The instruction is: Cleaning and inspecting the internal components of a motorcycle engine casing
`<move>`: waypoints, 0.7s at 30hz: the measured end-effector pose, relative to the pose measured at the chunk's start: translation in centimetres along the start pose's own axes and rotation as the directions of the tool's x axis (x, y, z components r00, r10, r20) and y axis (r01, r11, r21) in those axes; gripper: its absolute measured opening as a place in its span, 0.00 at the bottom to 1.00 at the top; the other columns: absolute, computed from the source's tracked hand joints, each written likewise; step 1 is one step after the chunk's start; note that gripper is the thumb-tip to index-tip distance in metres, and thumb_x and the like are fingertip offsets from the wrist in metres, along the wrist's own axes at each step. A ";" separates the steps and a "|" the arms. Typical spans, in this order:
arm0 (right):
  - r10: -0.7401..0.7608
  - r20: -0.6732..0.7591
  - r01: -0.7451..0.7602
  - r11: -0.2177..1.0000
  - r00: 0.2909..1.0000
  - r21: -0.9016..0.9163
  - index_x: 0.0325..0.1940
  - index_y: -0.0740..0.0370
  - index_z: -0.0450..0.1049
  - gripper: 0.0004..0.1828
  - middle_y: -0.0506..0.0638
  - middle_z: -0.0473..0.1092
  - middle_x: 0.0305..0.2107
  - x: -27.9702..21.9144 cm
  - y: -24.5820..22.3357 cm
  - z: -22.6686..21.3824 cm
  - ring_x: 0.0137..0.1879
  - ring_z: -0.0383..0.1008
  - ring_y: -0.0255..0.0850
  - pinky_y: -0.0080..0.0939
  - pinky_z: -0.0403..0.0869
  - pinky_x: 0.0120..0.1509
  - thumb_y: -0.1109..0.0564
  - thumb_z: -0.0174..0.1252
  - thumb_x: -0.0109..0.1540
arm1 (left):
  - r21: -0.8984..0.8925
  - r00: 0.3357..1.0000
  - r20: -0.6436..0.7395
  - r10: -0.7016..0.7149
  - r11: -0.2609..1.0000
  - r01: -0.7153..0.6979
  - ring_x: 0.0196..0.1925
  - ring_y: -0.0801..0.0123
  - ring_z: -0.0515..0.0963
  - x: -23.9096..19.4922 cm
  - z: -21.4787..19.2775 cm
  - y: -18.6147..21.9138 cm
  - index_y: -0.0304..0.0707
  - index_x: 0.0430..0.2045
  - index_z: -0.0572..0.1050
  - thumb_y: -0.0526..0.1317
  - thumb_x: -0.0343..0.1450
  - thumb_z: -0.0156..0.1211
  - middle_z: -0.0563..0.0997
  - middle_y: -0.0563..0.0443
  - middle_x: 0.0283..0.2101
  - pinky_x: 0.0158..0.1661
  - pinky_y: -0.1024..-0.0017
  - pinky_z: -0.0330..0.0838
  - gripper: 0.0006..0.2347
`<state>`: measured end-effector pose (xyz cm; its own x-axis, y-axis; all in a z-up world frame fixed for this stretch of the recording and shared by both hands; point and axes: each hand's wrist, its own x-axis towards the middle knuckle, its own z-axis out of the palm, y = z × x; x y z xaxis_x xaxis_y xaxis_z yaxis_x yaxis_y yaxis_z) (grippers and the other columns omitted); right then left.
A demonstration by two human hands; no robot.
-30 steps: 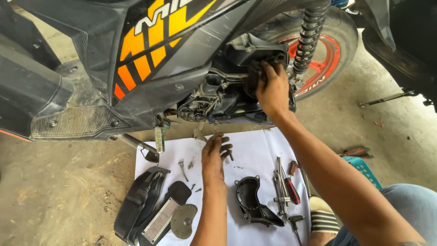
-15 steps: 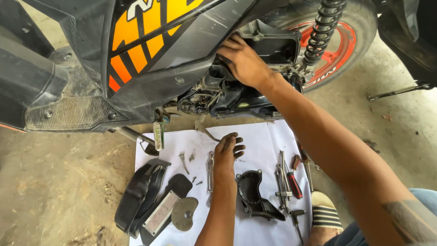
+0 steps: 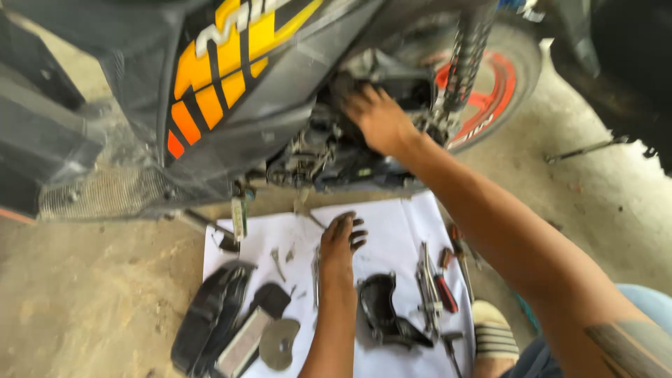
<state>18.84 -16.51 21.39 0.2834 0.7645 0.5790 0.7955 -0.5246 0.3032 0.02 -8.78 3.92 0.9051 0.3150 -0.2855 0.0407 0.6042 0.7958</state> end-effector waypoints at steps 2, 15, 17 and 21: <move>-0.064 -0.032 0.056 0.977 0.997 -0.205 0.46 0.54 0.79 0.09 0.48 0.74 0.44 -4.0 0.8 0.4 0.57 0.69 0.51 0.49 0.70 0.54 0.57 0.55 0.63 | 0.017 0.999 -0.034 -0.009 1.000 0.010 0.33 0.60 0.84 -0.5 -0.3 -0.1 0.35 0.47 0.77 0.41 0.75 0.53 0.83 0.42 0.39 0.33 0.69 0.80 0.11; 0.690 0.185 -0.693 0.719 0.700 -0.056 0.31 0.65 0.79 0.12 0.64 0.76 0.25 -0.8 0.4 4.2 0.38 0.81 0.63 0.56 0.78 0.39 0.55 0.66 0.49 | -0.069 0.997 -0.072 0.026 0.997 -0.031 0.30 0.60 0.85 -2.2 -0.3 0.5 0.37 0.44 0.80 0.39 0.74 0.57 0.85 0.41 0.38 0.31 0.68 0.80 0.09; 0.639 0.198 -0.649 0.617 0.743 0.445 0.38 0.55 0.82 0.08 0.56 0.78 0.27 1.6 -2.1 0.9 0.38 0.79 0.64 0.56 0.76 0.37 0.54 0.61 0.58 | -0.040 0.995 -0.104 0.010 0.999 -0.014 0.30 0.62 0.84 -3.0 -0.3 1.5 0.37 0.42 0.79 0.39 0.74 0.55 0.84 0.43 0.37 0.31 0.70 0.79 0.08; 0.734 0.288 -0.723 0.379 0.615 0.578 0.55 0.49 0.78 0.17 0.56 0.78 0.43 4.9 -3.5 1.6 0.55 0.77 0.58 0.60 0.77 0.56 0.47 0.56 0.64 | -0.053 0.992 -0.122 0.004 0.999 -0.011 0.29 0.63 0.83 -2.8 -1.2 0.9 0.37 0.42 0.79 0.39 0.74 0.57 0.84 0.43 0.36 0.30 0.71 0.79 0.08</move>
<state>18.28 -10.36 21.94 0.9125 0.1927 0.3609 0.4060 -0.5350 -0.7409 -2.97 -8.20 4.83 0.8467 0.4049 -0.3452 0.0084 0.6385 0.7696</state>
